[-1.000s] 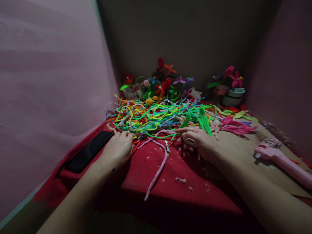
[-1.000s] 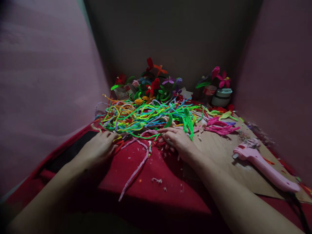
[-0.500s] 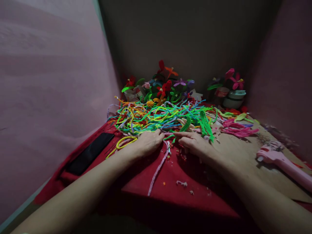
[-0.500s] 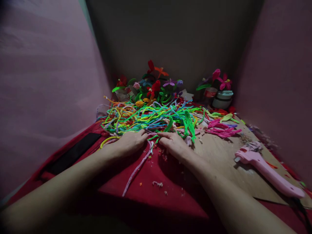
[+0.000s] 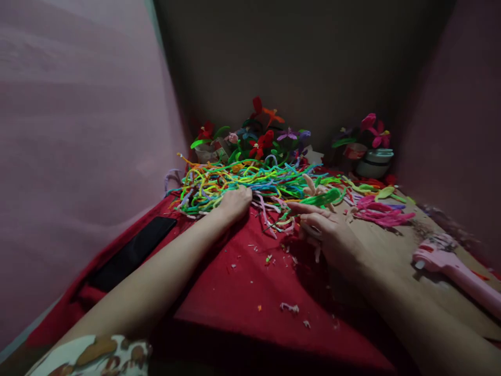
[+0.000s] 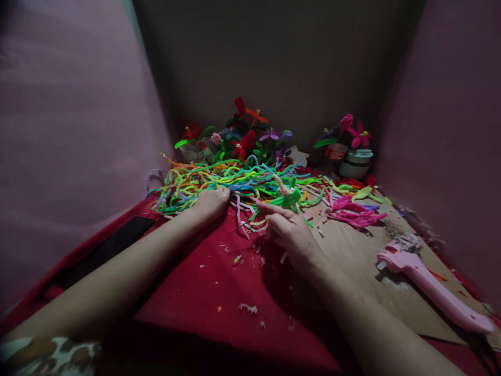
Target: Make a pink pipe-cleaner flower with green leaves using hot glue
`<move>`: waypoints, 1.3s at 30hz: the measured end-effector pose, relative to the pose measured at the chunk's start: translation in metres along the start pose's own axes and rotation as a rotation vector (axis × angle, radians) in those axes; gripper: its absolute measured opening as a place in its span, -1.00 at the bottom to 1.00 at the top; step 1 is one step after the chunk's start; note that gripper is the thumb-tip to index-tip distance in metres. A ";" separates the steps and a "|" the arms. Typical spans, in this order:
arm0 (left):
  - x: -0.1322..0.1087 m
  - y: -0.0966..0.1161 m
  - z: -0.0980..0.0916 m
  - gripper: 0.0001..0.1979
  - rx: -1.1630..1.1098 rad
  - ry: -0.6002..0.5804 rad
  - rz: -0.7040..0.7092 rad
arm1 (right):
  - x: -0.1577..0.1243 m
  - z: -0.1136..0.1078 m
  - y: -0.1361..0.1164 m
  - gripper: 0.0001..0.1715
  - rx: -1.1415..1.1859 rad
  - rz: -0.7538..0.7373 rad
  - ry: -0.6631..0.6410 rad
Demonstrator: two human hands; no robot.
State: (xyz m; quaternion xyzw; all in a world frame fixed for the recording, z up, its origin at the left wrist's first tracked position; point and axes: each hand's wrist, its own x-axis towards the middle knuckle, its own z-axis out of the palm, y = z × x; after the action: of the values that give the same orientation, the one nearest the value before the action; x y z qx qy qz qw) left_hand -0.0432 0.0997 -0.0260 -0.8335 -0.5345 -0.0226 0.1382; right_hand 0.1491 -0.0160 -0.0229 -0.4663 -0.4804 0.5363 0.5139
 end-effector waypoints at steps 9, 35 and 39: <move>-0.038 0.026 -0.050 -0.70 -0.706 -0.009 0.163 | -0.001 -0.001 0.000 -0.52 -0.147 -0.066 0.010; -0.045 0.078 -0.040 -0.81 -2.005 -0.330 -0.199 | -0.059 -0.071 0.016 -0.67 -0.149 -0.121 0.245; -0.042 0.064 -0.028 -0.80 -1.485 -0.039 -0.175 | -0.068 -0.057 0.004 -0.67 0.092 -0.091 0.091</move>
State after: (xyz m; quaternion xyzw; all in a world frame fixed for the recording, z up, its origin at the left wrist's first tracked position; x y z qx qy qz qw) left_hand -0.0004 0.0303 -0.0198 -0.6625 -0.4453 -0.3736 -0.4725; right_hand 0.2074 -0.0816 -0.0326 -0.4439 -0.4520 0.5120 0.5801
